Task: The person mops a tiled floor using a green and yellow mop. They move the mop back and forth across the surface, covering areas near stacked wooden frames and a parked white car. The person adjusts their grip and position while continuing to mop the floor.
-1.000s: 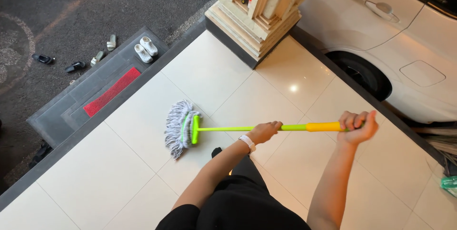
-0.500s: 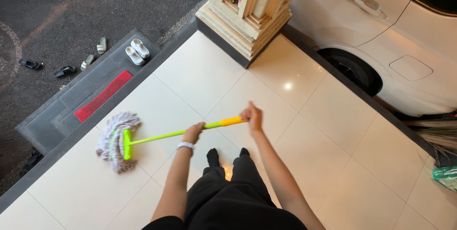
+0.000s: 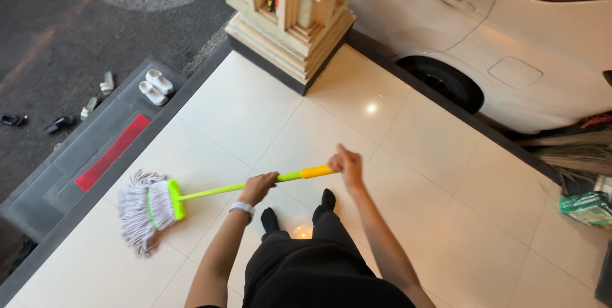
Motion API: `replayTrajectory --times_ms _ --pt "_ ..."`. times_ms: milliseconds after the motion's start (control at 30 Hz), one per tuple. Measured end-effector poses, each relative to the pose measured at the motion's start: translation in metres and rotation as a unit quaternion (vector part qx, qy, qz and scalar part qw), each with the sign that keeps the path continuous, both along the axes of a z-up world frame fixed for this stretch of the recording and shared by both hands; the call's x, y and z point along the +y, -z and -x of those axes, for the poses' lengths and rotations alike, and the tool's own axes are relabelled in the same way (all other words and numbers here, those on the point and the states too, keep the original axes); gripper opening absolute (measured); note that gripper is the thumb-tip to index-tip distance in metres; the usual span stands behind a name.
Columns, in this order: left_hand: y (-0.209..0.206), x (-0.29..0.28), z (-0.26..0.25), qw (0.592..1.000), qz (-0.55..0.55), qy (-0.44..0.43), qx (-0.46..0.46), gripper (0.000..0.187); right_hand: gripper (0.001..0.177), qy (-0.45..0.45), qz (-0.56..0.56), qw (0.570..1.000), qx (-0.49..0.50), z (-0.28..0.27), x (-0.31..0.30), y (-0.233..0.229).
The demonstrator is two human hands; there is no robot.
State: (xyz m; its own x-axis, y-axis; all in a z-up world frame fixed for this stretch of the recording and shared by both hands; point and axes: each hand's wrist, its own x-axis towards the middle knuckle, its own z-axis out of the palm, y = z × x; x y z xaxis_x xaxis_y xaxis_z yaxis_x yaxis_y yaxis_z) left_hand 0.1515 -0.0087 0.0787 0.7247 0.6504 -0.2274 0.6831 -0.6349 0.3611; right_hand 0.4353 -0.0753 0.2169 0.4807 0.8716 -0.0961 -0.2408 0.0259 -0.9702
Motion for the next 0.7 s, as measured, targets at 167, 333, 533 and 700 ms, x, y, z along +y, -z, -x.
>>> replayTrajectory --times_ms 167,333,533,700 --pt "-0.037 0.0 -0.144 0.988 0.002 0.071 -0.136 0.028 0.068 0.092 -0.028 0.993 -0.066 -0.124 -0.019 -0.067" --pt "-0.078 -0.019 -0.292 0.965 -0.046 0.148 -0.214 0.036 0.065 0.191 -0.097 0.974 -0.071 -0.229 -0.057 -0.134" --pt "-0.058 -0.042 -0.408 0.955 -0.053 0.173 -0.236 0.037 0.07 0.238 -0.194 0.947 -0.097 -0.338 -0.071 -0.13" --pt "-0.054 -0.042 -0.432 0.96 -0.157 0.165 -0.164 0.033 0.07 0.237 -0.189 0.949 -0.084 -0.392 -0.067 -0.098"
